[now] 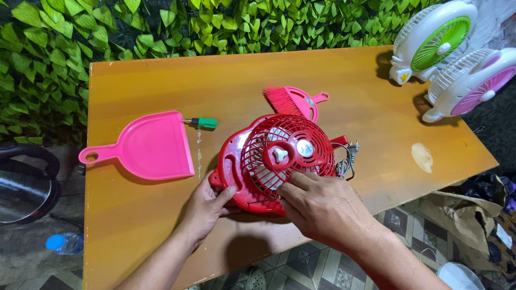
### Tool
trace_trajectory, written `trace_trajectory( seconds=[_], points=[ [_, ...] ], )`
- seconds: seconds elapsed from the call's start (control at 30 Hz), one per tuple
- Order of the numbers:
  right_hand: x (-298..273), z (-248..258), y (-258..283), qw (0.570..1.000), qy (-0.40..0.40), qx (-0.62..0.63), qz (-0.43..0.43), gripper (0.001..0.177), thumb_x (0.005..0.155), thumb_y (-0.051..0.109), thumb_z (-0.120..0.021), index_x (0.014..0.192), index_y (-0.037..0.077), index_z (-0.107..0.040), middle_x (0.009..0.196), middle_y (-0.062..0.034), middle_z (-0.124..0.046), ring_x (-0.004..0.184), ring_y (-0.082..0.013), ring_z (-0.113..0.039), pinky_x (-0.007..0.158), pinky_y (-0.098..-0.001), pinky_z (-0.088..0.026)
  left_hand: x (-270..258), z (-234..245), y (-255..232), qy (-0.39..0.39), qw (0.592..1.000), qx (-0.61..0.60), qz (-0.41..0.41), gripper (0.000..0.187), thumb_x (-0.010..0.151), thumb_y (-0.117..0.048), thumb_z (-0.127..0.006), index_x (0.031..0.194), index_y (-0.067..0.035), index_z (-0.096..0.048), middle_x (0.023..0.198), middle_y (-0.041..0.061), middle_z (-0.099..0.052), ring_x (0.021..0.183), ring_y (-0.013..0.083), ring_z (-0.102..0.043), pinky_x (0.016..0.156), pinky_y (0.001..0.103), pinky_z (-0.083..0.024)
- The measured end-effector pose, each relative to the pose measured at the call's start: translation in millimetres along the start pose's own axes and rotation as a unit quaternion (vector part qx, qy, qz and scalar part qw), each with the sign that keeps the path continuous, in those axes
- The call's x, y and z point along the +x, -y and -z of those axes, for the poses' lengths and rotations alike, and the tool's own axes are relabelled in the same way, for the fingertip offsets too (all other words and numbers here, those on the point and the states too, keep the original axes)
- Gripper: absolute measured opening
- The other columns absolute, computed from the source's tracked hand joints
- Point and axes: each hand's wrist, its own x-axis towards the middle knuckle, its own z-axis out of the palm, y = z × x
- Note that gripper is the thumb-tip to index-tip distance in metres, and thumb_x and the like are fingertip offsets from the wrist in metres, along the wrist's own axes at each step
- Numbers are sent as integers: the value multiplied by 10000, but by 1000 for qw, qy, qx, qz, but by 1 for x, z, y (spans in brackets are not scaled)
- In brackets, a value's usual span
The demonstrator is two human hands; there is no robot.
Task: The person cleans a white fan blade with a pink brush, then places it into a red fan housing. They attach the front grille, secure the rear cage, and use a screwdriver to tighten screws on the back of the fan.
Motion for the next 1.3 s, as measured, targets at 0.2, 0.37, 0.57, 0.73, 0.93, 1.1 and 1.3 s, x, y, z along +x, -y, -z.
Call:
trace_trajectory(
  seconds=[0.2,0.37,0.57,0.73,0.93,1.1,1.3],
  points=[
    [6,-2,1,999,6,-23,29,117,814,163,-699,802,85,-613,749,-68,-589,686,-267,-646,577,-415,-535,1,1,2,5,1000,-9,-5,576,901,-242,-673,1425,-114,-471,1265,83,-698,1102,192,-718,884,411,-648],
    [15,-2,6,996,23,-60,66,101,784,162,-669,808,78,-617,781,-65,-600,733,-263,-649,579,-411,-535,2,2,5,-4,1000,0,-2,575,898,-240,-679,1421,-111,-476,1249,84,-705,1099,191,-719,878,414,-648],
    [32,5,17,980,98,-84,154,119,801,187,-647,805,68,-641,833,-76,-595,816,-240,-644,579,-387,-538,0,2,2,-18,999,33,4,582,900,-270,-687,1429,-121,-495,1200,63,-720,1032,162,-719,821,351,-629],
    [47,7,21,974,102,-75,191,132,801,201,-649,787,70,-657,838,-69,-598,844,-236,-639,618,-384,-542,3,3,1,-21,999,36,12,597,883,-277,-693,1424,-133,-485,1194,39,-711,1007,137,-718,797,332,-627],
    [52,3,25,952,245,-142,117,104,883,152,-594,927,65,-632,799,-103,-650,699,-268,-682,553,-412,-539,1,4,0,-13,999,34,16,586,897,-258,-678,1437,-143,-479,1220,52,-706,1041,157,-714,824,350,-628],
    [56,7,20,981,129,-75,126,140,807,163,-603,877,46,-574,687,-130,-644,613,-299,-675,507,-419,-509,5,5,3,12,999,-31,10,559,897,-172,-649,1421,-106,-465,1269,74,-682,1092,203,-720,895,420,-654],
    [57,10,18,966,235,-78,70,348,1001,392,-550,960,48,-517,687,-128,-635,625,-306,-675,527,-438,-492,4,5,3,3,999,-31,16,546,920,-154,-641,1432,-103,-459,1261,107,-680,1091,218,-714,898,436,-644]
  ],
)
